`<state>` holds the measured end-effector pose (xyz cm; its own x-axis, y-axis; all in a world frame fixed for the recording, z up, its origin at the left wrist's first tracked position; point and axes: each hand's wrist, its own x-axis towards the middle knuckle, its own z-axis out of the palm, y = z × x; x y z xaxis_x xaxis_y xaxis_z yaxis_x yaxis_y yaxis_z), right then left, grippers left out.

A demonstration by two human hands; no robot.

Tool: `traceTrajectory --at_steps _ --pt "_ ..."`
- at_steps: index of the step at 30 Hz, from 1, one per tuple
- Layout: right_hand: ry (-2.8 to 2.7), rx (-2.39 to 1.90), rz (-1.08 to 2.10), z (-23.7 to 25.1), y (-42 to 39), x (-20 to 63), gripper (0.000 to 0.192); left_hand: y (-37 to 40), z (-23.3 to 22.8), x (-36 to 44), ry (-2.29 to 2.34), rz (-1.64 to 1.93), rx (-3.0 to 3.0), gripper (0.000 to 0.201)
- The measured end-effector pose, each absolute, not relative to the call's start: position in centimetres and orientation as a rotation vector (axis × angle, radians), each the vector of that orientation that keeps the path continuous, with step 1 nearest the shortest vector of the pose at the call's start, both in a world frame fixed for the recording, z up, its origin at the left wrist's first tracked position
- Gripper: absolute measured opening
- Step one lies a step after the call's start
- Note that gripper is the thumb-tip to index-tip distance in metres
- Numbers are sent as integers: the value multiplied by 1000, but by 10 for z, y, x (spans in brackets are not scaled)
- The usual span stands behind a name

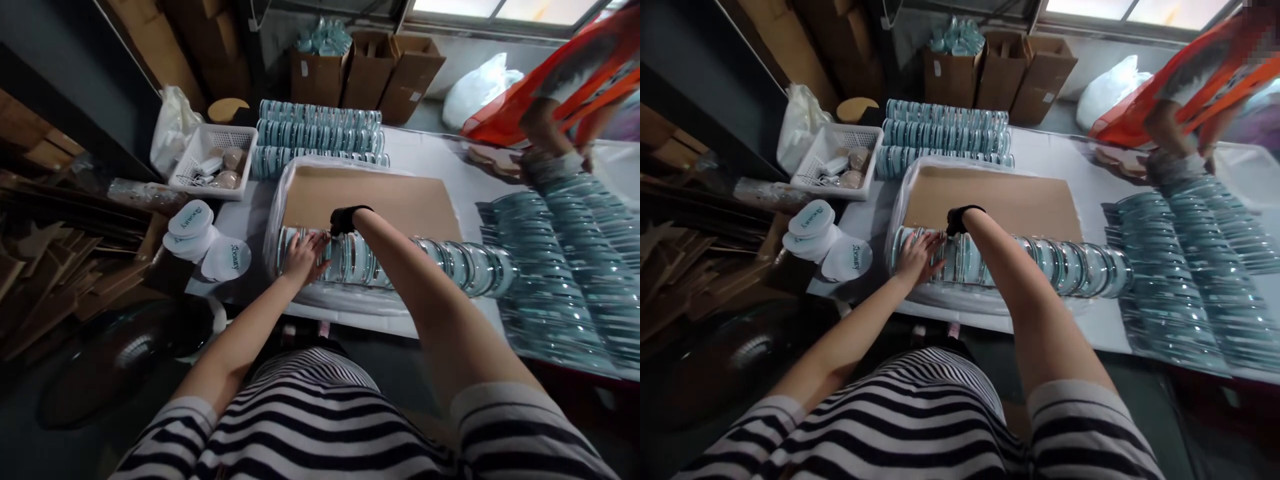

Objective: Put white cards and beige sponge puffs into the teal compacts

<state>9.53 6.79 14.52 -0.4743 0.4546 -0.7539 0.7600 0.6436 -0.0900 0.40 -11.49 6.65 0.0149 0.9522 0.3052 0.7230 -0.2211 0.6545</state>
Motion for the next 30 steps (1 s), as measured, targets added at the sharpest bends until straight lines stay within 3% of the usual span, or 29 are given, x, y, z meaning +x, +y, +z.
traceTrajectory --at_steps 5,8,17,20,24,27,30 --pt "2395 900 -204 163 35 96 26 -114 64 3 1678 1083 1958 53" --pt "2529 1064 -173 163 -11 126 26 -117 72 3 1696 1031 1990 52" --pt "2559 1358 -392 58 -147 197 39 -122 87 6 1953 590 2190 49" --pt "2604 1395 -404 65 -135 206 41 -118 95 12 1967 550 2196 48" --pt "2540 1715 -211 120 -63 216 44 -106 99 34 1858 523 2279 56" --pt "2407 1486 -248 152 3 198 34 -99 93 48 1796 480 2315 59" --pt "2238 1176 -274 164 45 161 37 -96 85 50 1776 468 2338 59"
